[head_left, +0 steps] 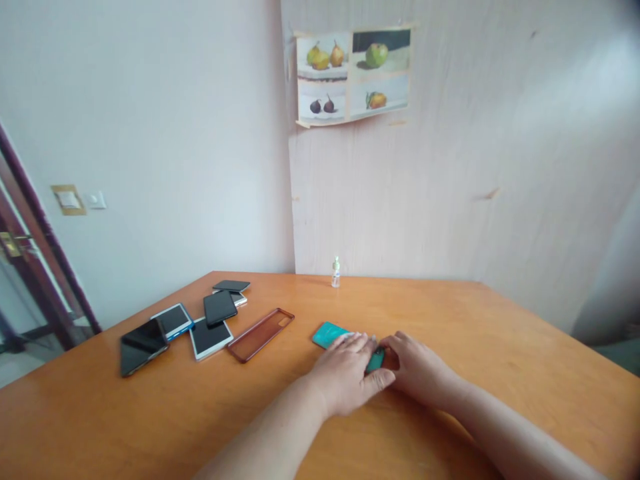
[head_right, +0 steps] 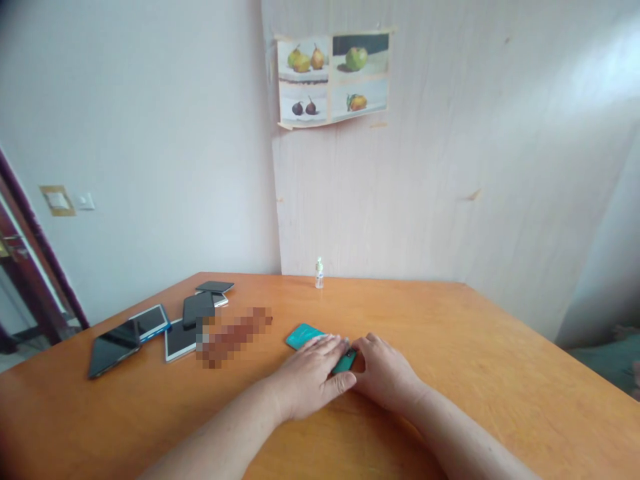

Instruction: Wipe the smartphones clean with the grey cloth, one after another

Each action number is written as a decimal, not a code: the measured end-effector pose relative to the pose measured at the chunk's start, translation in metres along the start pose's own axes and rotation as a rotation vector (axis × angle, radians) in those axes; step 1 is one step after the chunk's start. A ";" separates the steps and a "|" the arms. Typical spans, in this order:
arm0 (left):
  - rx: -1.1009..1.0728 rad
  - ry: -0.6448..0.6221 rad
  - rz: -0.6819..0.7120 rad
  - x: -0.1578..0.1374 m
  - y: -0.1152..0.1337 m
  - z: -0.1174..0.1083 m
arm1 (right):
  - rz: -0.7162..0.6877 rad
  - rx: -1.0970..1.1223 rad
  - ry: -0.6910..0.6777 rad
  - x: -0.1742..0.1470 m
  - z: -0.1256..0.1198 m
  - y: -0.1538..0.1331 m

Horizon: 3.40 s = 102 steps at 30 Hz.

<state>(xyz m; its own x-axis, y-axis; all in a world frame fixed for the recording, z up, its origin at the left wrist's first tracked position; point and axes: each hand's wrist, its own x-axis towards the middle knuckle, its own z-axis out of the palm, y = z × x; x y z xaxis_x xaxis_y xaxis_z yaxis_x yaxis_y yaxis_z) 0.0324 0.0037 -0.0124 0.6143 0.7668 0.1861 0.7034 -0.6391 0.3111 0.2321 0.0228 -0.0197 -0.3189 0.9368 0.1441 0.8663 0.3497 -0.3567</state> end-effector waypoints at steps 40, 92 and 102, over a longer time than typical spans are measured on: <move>0.124 -0.007 -0.397 0.010 -0.043 -0.003 | 0.044 -0.028 -0.008 -0.003 -0.009 -0.010; 0.129 0.026 -0.379 0.006 -0.051 -0.004 | 0.046 -0.034 -0.013 -0.004 -0.013 -0.013; -0.034 -0.099 0.128 0.001 0.011 -0.008 | 0.043 -0.045 0.005 -0.002 -0.008 -0.012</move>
<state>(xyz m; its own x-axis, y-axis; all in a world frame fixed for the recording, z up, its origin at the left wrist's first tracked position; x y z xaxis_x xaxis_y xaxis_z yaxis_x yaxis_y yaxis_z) 0.0385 -0.0018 -0.0016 0.7317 0.6683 0.1339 0.6054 -0.7275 0.3228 0.2255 0.0162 -0.0078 -0.2789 0.9509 0.1339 0.8955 0.3079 -0.3212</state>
